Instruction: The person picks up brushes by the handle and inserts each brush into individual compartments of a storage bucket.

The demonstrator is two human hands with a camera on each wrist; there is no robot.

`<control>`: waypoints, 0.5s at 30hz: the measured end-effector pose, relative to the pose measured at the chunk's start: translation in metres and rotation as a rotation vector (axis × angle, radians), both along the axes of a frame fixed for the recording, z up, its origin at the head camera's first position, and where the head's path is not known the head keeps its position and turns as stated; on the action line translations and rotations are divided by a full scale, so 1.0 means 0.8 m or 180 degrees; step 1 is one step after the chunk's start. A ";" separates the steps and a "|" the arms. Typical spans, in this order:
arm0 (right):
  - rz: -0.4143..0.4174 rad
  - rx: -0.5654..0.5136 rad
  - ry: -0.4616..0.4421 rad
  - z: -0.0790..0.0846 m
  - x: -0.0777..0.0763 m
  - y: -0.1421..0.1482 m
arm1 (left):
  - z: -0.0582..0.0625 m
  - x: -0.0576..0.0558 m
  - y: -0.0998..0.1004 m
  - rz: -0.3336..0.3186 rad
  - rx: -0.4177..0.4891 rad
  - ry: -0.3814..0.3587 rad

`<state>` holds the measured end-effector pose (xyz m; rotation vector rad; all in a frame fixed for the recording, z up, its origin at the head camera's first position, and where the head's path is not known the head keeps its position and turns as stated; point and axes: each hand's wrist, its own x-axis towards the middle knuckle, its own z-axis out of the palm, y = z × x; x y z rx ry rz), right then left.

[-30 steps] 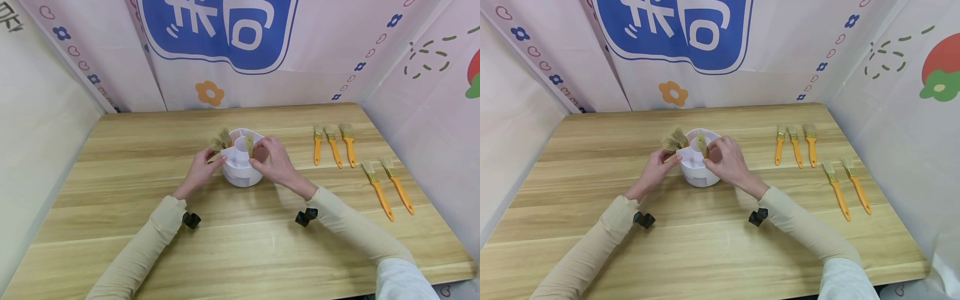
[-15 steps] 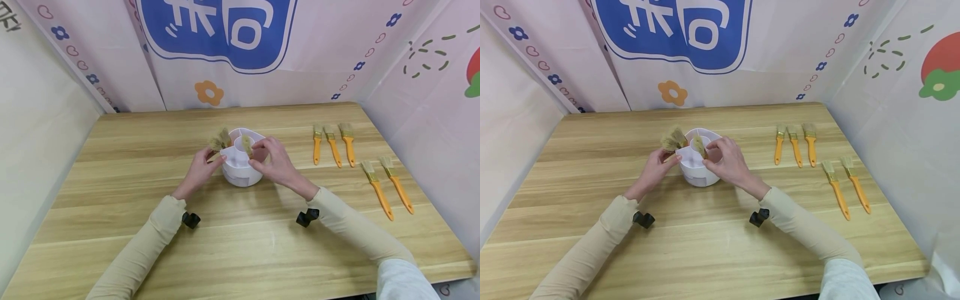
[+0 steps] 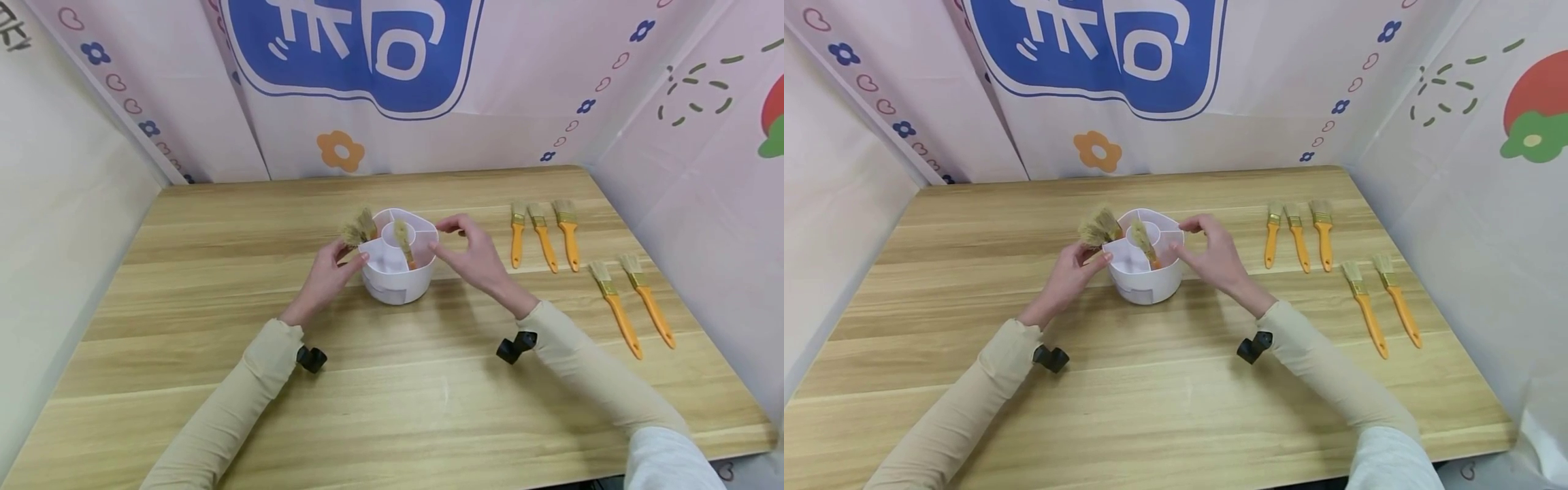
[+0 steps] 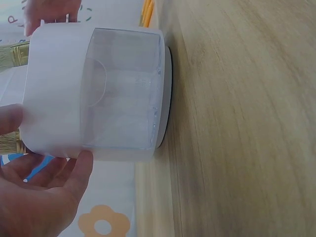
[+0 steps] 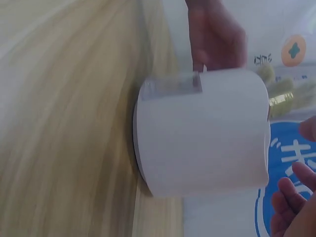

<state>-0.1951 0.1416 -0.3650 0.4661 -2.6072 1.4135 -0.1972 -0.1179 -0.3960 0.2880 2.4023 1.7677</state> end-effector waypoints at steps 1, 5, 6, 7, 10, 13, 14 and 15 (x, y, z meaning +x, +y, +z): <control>-0.0042 -0.0008 -0.0033 -0.001 -0.003 0.004 | 0.000 0.000 0.000 0.0000 0.0004 0.0005; -0.0250 -0.0071 -0.0148 -0.006 -0.016 0.020 | 0.001 0.000 0.000 -0.0008 0.0015 0.0023; -0.0312 -0.0080 -0.0179 -0.008 -0.020 0.024 | 0.002 0.001 0.000 -0.0010 0.0015 0.0024; -0.0377 -0.0091 -0.0202 -0.010 -0.024 0.029 | 0.002 0.001 0.000 -0.0011 0.0010 0.0022; -0.0571 -0.0082 -0.0272 -0.015 -0.035 0.043 | 0.002 0.001 -0.001 -0.0012 -0.0014 0.0021; -0.0688 0.0004 -0.0320 -0.020 -0.044 0.059 | 0.002 0.001 -0.001 -0.0016 -0.0005 0.0031; -0.0723 0.0020 -0.0337 -0.022 -0.047 0.065 | 0.002 0.001 -0.001 -0.0018 0.0005 0.0034; -0.0757 0.0040 -0.0363 -0.024 -0.050 0.070 | 0.002 0.002 -0.001 -0.0019 0.0013 0.0036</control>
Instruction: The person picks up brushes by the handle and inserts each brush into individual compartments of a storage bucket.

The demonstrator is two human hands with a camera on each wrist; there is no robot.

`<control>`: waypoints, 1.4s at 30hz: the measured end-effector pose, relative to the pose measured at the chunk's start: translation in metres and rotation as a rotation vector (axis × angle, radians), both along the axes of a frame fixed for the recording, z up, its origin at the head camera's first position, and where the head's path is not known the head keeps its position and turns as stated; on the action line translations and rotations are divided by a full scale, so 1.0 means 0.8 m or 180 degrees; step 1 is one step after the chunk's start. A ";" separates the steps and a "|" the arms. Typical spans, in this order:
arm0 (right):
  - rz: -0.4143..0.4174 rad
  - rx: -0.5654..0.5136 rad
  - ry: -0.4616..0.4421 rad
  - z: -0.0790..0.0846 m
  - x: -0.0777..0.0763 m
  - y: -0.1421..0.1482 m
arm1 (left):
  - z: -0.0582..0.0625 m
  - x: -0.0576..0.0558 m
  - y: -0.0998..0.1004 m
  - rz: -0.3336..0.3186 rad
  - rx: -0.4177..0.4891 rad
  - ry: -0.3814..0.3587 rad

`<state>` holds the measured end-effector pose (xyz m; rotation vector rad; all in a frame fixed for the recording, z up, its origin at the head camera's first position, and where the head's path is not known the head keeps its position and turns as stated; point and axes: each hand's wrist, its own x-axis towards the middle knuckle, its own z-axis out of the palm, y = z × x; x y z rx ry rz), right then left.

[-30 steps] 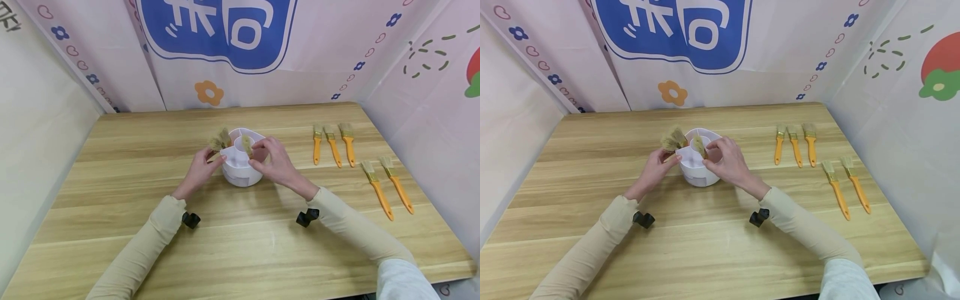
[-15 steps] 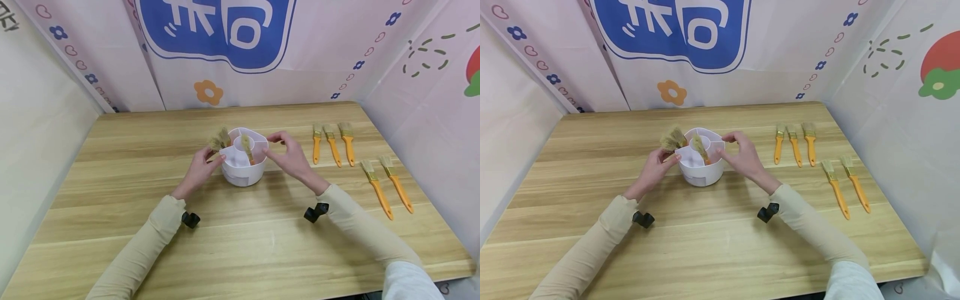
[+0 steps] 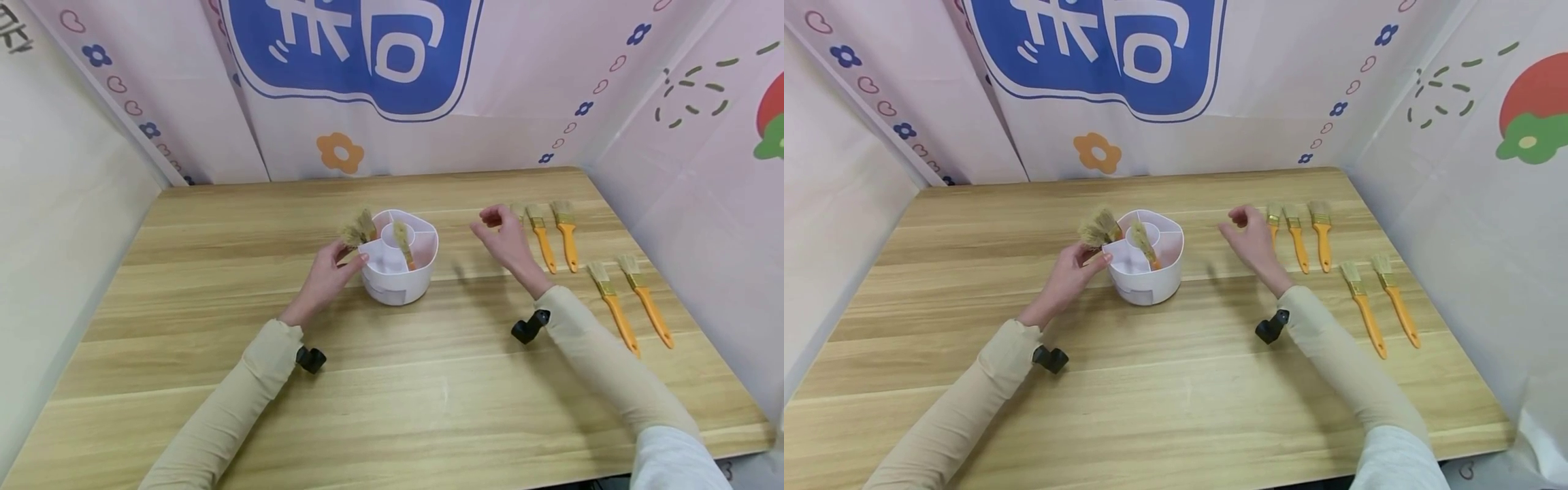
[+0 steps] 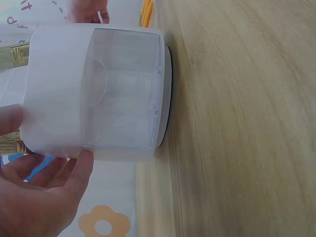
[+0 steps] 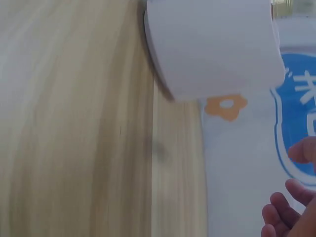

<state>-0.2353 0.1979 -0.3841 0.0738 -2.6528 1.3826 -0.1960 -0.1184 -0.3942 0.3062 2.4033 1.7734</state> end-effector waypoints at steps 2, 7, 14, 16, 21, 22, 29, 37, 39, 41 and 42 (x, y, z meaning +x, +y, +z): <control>-0.0072 0.0058 -0.0051 -0.005 -0.006 0.011 | 0.000 0.000 0.000 0.0000 0.0010 0.0006; -0.0314 0.0211 -0.0138 -0.016 -0.024 0.035 | -0.001 0.000 -0.001 0.0003 -0.0010 0.0031; -0.0648 0.0569 -0.0323 -0.030 -0.046 0.061 | -0.001 -0.001 -0.001 -0.0010 -0.0016 0.0026; -0.0671 0.0651 -0.0418 -0.032 -0.049 0.067 | 0.000 0.000 -0.002 -0.0014 -0.0024 0.0029; -0.0700 0.0826 -0.0687 -0.032 -0.056 0.074 | 0.000 0.000 -0.003 -0.0009 -0.0055 0.0015; -0.0706 0.0860 -0.0723 -0.032 -0.058 0.075 | 0.000 0.000 -0.003 -0.0005 -0.0056 0.0011; -0.0749 0.1153 -0.0776 -0.038 -0.066 0.083 | 0.004 0.003 -0.002 -0.0019 -0.0067 -0.0021; -0.0799 0.1345 -0.0701 -0.049 -0.074 0.088 | 0.005 0.003 -0.003 -0.0010 -0.0067 -0.0023; -0.0797 0.1358 -0.0694 -0.050 -0.076 0.089 | 0.005 0.003 -0.003 0.0000 -0.0067 -0.0029; -0.0777 0.1381 -0.0687 -0.052 -0.077 0.091 | 0.005 0.003 -0.003 -0.0005 -0.0076 -0.0029; -0.0763 0.1387 -0.0690 -0.052 -0.077 0.091 | 0.005 0.003 -0.003 -0.0007 -0.0085 -0.0031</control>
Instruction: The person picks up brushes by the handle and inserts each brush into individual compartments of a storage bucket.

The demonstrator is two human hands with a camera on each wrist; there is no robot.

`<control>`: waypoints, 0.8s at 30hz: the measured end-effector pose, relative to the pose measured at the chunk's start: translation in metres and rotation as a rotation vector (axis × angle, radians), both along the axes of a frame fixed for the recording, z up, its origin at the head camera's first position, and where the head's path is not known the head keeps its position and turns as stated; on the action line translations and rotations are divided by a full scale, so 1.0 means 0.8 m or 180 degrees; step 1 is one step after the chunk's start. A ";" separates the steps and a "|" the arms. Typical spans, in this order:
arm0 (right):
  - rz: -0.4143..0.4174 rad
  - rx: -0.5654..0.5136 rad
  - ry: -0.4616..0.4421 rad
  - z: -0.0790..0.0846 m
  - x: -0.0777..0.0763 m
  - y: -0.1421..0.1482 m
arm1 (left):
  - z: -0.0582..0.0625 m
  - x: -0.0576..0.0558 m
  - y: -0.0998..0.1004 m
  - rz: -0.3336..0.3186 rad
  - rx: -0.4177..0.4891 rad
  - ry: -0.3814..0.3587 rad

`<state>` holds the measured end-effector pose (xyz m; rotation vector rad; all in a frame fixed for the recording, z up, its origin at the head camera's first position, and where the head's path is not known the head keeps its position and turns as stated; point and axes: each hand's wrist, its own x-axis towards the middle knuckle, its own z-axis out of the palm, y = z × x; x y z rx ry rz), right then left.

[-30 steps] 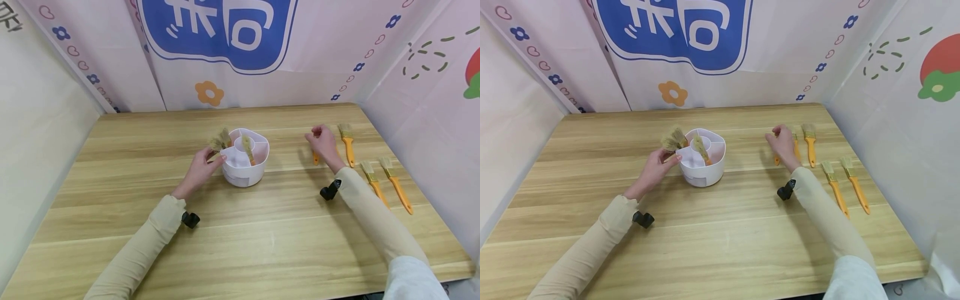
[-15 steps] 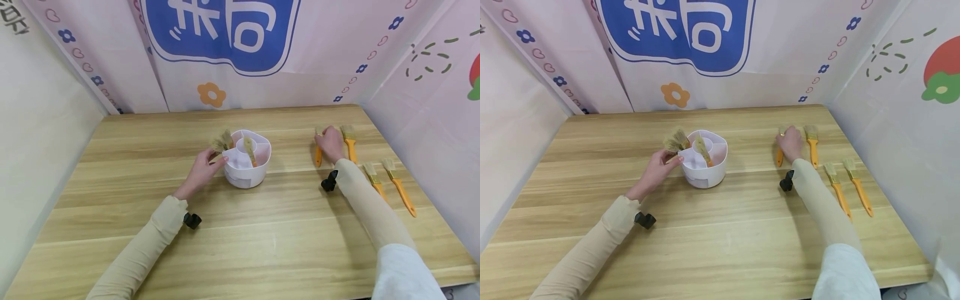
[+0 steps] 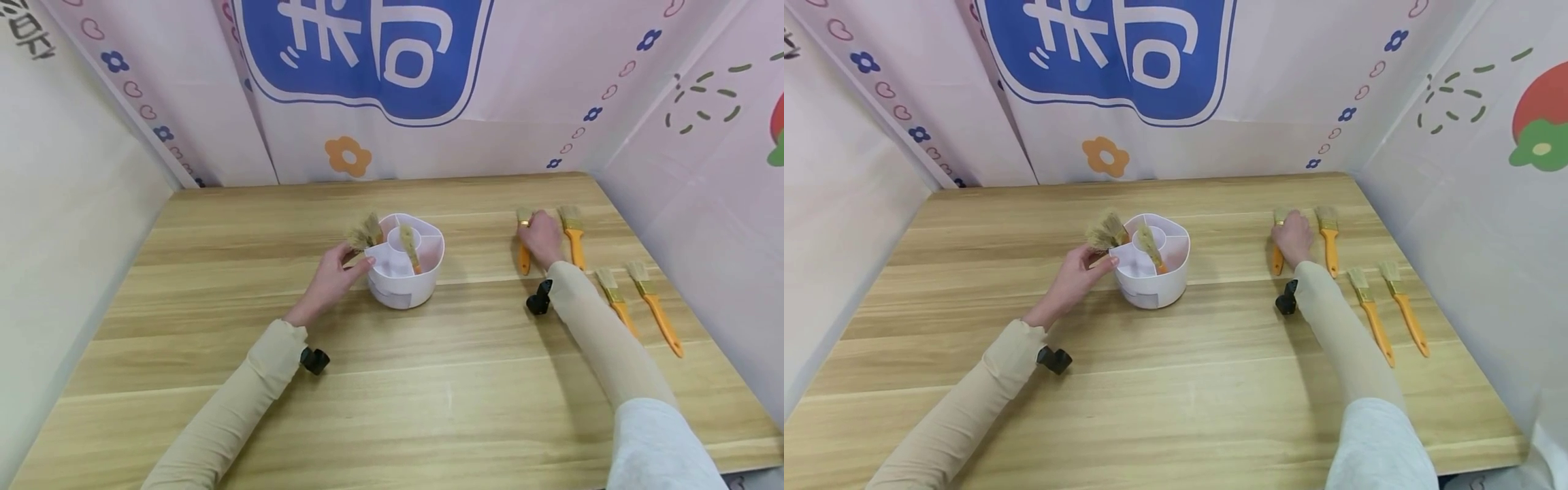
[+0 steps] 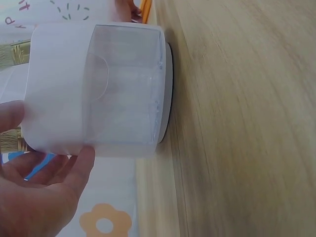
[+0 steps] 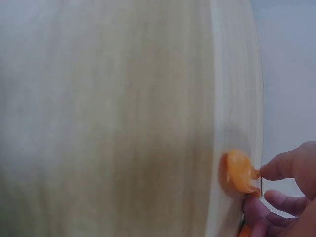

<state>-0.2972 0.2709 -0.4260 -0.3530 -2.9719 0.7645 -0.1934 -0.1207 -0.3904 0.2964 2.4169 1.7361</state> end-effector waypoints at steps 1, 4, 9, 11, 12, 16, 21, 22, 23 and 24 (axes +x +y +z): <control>0.0007 0.0009 0.0002 -0.001 0.000 0.000 | -0.001 0.000 0.000 -0.0006 -0.0010 -0.0001; 0.0038 0.0042 -0.0005 -0.002 0.001 0.002 | -0.003 0.000 0.000 -0.0041 -0.0049 0.0005; 0.0030 0.0090 -0.0036 -0.003 0.003 0.001 | -0.006 -0.001 -0.001 -0.0038 -0.0063 -0.0008; 0.0030 0.0103 -0.0067 -0.003 0.003 0.001 | -0.007 -0.001 -0.001 -0.0031 -0.0050 -0.0013; 0.0024 0.0106 -0.0083 -0.003 0.004 0.000 | -0.008 -0.001 -0.001 -0.0038 -0.0040 -0.0010; 0.0050 0.0099 -0.0107 -0.002 0.004 0.000 | -0.010 -0.003 -0.001 -0.0047 -0.0048 0.0005; 0.0063 -0.0098 -0.0102 0.008 0.005 0.000 | -0.010 -0.005 -0.002 -0.0041 -0.0041 0.0016; 0.0048 -0.0143 -0.0100 0.011 0.005 -0.001 | -0.009 -0.005 -0.002 -0.0037 -0.0031 0.0018; 0.0026 -0.0208 -0.0087 0.015 0.005 -0.002 | -0.008 -0.005 -0.003 -0.0036 -0.0020 0.0015; -0.0004 -0.0268 -0.0068 0.019 0.006 -0.004 | -0.007 -0.005 -0.003 -0.0034 -0.0011 0.0015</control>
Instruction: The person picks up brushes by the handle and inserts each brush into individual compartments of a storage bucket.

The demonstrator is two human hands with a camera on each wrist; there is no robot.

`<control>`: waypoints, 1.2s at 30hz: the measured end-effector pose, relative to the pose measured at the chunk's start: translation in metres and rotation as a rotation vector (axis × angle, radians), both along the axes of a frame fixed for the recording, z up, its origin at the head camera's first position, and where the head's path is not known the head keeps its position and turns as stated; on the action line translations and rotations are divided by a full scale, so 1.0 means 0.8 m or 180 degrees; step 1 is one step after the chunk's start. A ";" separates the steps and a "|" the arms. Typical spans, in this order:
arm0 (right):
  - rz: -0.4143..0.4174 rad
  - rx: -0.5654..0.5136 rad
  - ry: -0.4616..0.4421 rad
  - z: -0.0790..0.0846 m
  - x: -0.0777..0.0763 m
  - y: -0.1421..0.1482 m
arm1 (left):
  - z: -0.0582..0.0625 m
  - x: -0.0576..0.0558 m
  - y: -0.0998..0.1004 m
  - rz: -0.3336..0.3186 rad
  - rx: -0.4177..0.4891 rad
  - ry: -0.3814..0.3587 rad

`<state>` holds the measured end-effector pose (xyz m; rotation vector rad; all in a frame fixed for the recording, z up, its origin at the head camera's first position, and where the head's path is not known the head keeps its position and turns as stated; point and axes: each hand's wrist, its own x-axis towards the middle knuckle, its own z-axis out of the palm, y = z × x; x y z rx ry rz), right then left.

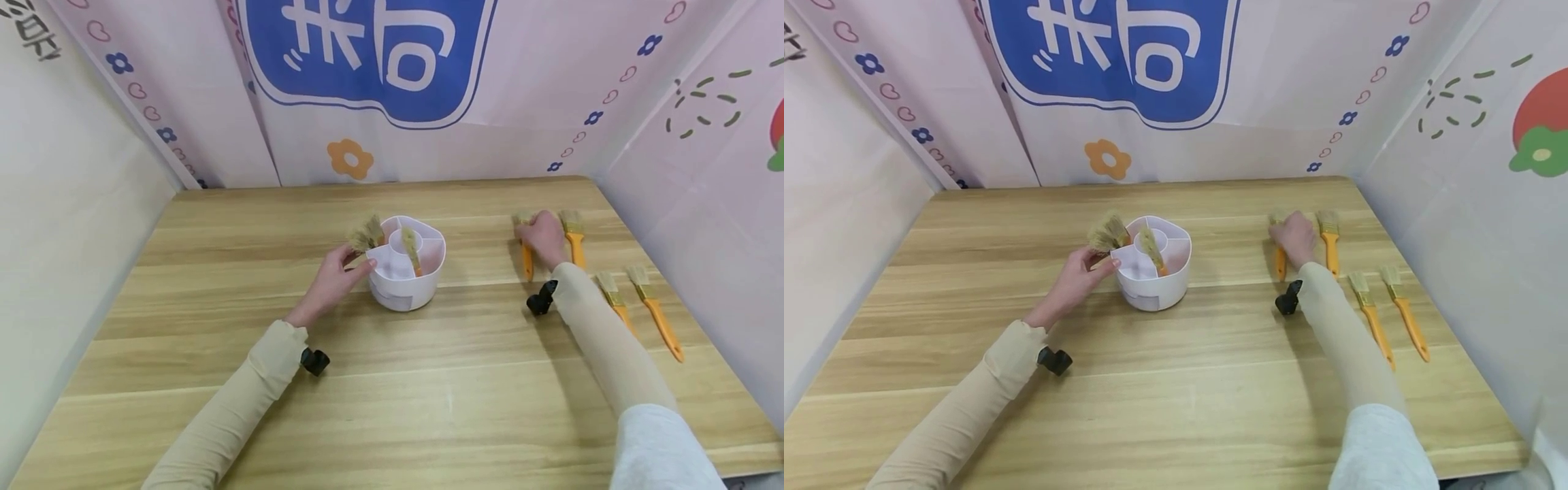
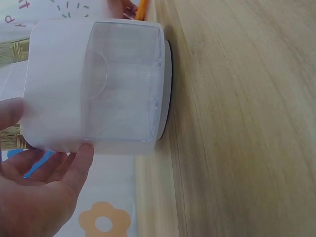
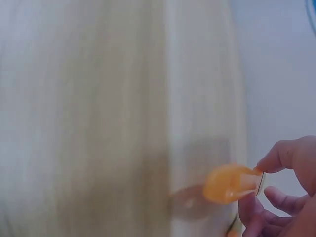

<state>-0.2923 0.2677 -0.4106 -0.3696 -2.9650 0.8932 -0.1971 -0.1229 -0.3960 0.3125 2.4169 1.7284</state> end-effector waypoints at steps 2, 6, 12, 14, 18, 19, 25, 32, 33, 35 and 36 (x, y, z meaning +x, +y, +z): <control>-0.0053 -0.0114 0.0051 0.009 0.004 -0.004 | 0.002 0.000 0.000 -0.0001 0.0009 -0.0010; -0.0070 -0.0342 0.0172 0.026 0.011 -0.016 | 0.004 0.000 -0.001 -0.0006 0.0005 -0.0037; -0.0072 -0.0532 0.0289 0.040 0.013 -0.031 | 0.005 -0.001 -0.003 -0.0007 -0.0011 -0.0069; -0.0092 -0.0626 0.0327 0.042 0.013 -0.035 | 0.005 -0.001 -0.002 -0.0007 -0.0012 -0.0074; -0.0140 -0.0954 0.0457 0.045 0.013 -0.044 | 0.004 -0.001 -0.002 -0.0014 0.0015 -0.0055; -0.0138 -0.1038 0.0495 0.045 0.013 -0.046 | 0.004 0.000 -0.002 -0.0012 0.0017 -0.0052; -0.0094 -0.1465 0.0715 0.052 0.018 -0.059 | 0.002 0.000 0.001 0.0005 0.0012 -0.0057; -0.0028 -0.1578 0.0882 0.056 0.025 -0.072 | 0.002 -0.001 0.001 0.0008 0.0020 -0.0049; -0.0013 -0.1594 0.0901 0.056 0.025 -0.073 | 0.002 -0.001 0.001 0.0009 0.0024 -0.0044; 0.0018 -0.1643 0.0956 0.057 0.027 -0.075 | 0.002 0.000 0.001 0.0014 0.0028 -0.0043; 0.0035 -0.1692 0.0996 0.058 0.028 -0.077 | 0.002 0.000 0.001 0.0015 0.0030 -0.0039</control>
